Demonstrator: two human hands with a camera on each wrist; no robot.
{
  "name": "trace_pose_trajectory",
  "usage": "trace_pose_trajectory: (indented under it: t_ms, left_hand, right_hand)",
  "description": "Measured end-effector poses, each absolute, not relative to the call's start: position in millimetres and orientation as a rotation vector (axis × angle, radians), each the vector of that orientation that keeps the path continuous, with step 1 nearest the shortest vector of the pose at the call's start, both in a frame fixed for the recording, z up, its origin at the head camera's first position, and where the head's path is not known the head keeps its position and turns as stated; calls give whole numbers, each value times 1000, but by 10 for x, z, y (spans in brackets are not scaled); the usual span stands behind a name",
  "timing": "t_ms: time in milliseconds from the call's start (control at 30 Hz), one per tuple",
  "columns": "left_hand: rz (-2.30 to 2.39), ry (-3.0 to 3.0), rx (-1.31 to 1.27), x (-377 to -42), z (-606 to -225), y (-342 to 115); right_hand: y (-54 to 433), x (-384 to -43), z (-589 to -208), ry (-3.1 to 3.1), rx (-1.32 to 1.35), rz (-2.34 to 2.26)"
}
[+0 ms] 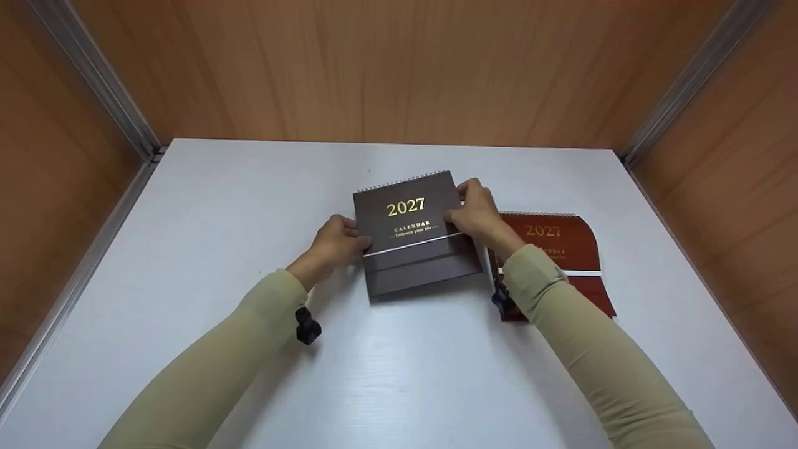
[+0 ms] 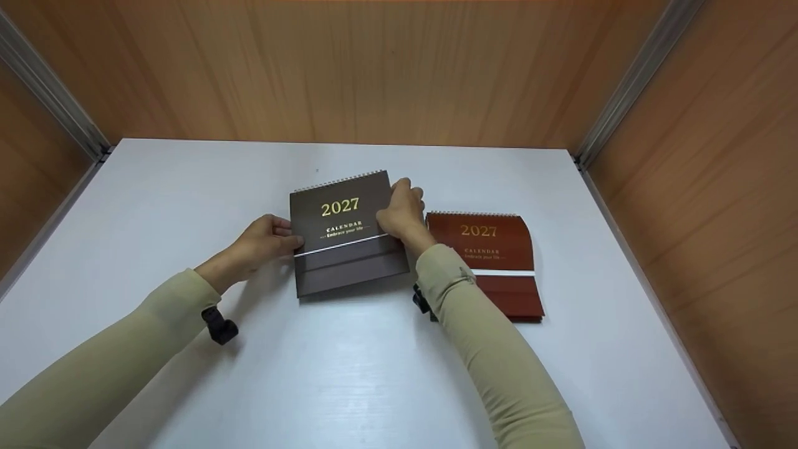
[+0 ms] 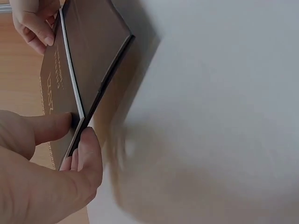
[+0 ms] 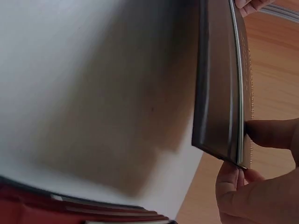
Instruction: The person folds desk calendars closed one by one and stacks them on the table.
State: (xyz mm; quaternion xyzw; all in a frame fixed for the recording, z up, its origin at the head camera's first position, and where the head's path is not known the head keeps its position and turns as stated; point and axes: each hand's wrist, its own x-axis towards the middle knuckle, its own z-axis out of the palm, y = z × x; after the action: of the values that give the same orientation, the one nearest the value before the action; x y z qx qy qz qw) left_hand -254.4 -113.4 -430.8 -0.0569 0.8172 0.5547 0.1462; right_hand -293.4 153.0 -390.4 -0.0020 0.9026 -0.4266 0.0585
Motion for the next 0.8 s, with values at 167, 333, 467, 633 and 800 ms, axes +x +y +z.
trace_pose_trajectory:
  t_ms: [167, 333, 467, 633, 800]
  left_hand:
    - [1704, 2327, -106, -2530, -4187, -968]
    - [1774, 2266, -54, -2517, -4114, -785]
    - [1782, 2264, -13, -2524, -4079, -627]
    - [1759, 2278, 23, -2523, -4022, -401]
    - [1789, 2272, 63, -2544, -4000, -166]
  right_hand:
    - [1771, -2955, -3690, 2708, -37, -1241]
    - [2022, -2947, -3584, 2675, -22, -1181]
    - [2221, -2919, -3542, 2675, -20, -1112]
    - [2479, -2899, -3507, 2676, -26, -1057]
    - [2705, -2891, -3475, 2679, -31, -1058]
